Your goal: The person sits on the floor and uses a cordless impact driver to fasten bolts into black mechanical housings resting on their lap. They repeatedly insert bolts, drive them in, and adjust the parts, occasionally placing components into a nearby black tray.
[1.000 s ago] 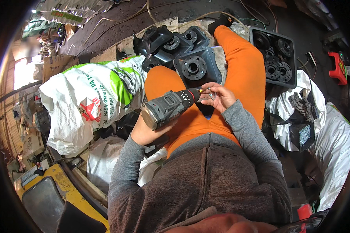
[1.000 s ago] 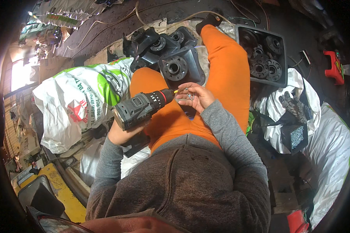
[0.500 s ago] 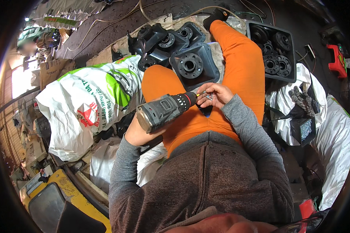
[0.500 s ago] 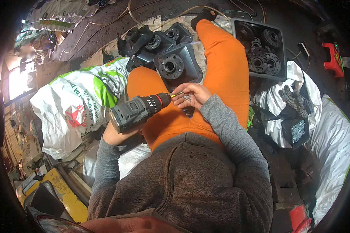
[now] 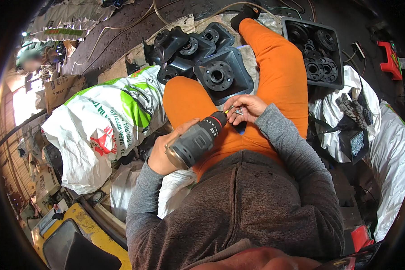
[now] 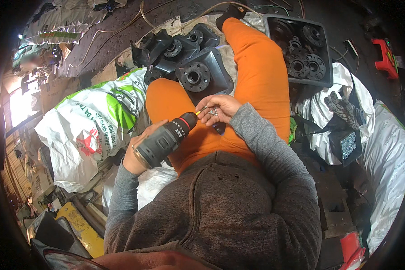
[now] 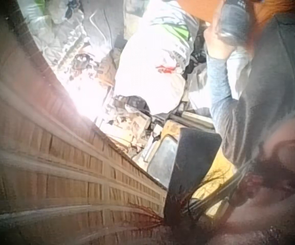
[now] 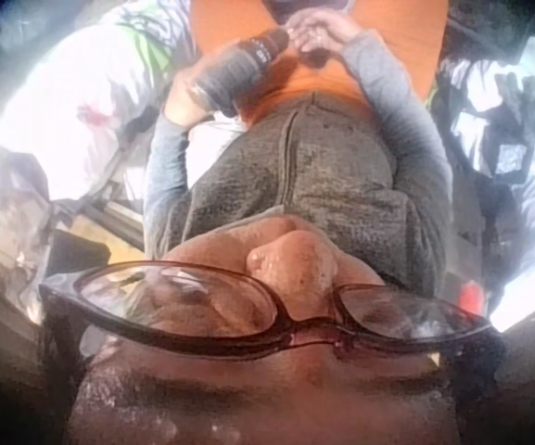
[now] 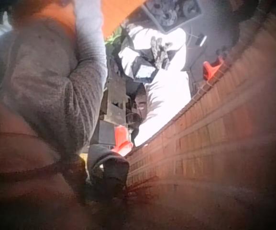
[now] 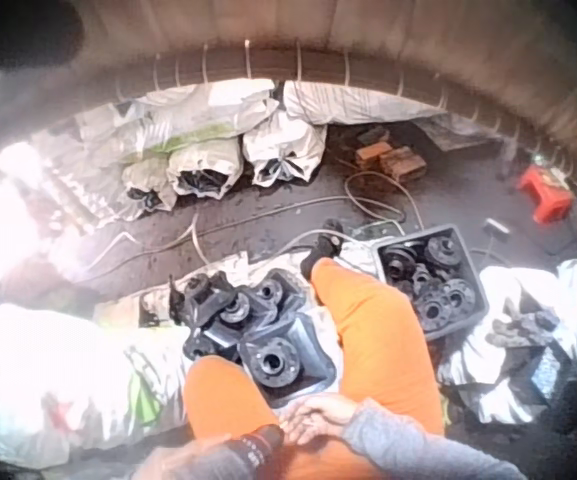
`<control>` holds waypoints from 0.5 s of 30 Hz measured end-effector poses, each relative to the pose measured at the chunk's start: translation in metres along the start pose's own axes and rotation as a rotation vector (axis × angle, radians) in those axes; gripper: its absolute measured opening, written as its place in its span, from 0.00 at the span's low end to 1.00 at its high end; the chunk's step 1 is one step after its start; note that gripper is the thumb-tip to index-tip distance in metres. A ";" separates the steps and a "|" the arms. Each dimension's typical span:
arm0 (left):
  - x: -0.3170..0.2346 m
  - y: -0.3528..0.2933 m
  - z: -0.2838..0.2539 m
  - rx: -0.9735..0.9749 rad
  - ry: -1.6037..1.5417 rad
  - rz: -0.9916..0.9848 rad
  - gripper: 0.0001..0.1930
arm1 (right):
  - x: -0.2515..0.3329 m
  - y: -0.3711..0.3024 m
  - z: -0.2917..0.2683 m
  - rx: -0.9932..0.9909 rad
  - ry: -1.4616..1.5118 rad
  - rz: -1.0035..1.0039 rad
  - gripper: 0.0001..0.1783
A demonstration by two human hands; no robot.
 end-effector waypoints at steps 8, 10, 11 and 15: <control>0.018 0.002 -0.011 -0.130 -0.092 -0.056 0.24 | -0.010 -0.002 -0.004 -0.448 -0.033 -0.174 0.19; 0.022 0.012 -0.017 -0.124 -0.095 -0.090 0.24 | -0.014 0.006 -0.004 -0.642 -0.029 -0.196 0.20; 0.023 0.018 -0.020 -0.114 -0.085 -0.119 0.24 | -0.014 0.010 -0.004 -0.712 -0.045 -0.225 0.19; 0.031 0.034 -0.024 -0.094 -0.015 -0.148 0.23 | -0.005 0.023 0.004 -0.870 -0.081 -0.219 0.18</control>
Point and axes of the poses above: each hand's wrist, its own y-axis towards the middle knuckle, its own z-axis out of the palm, x = y × z, the point moved 2 cm from there along y, towards the middle knuckle, and after that the axes turned 8 degrees about -y, right-handed, at the moved point
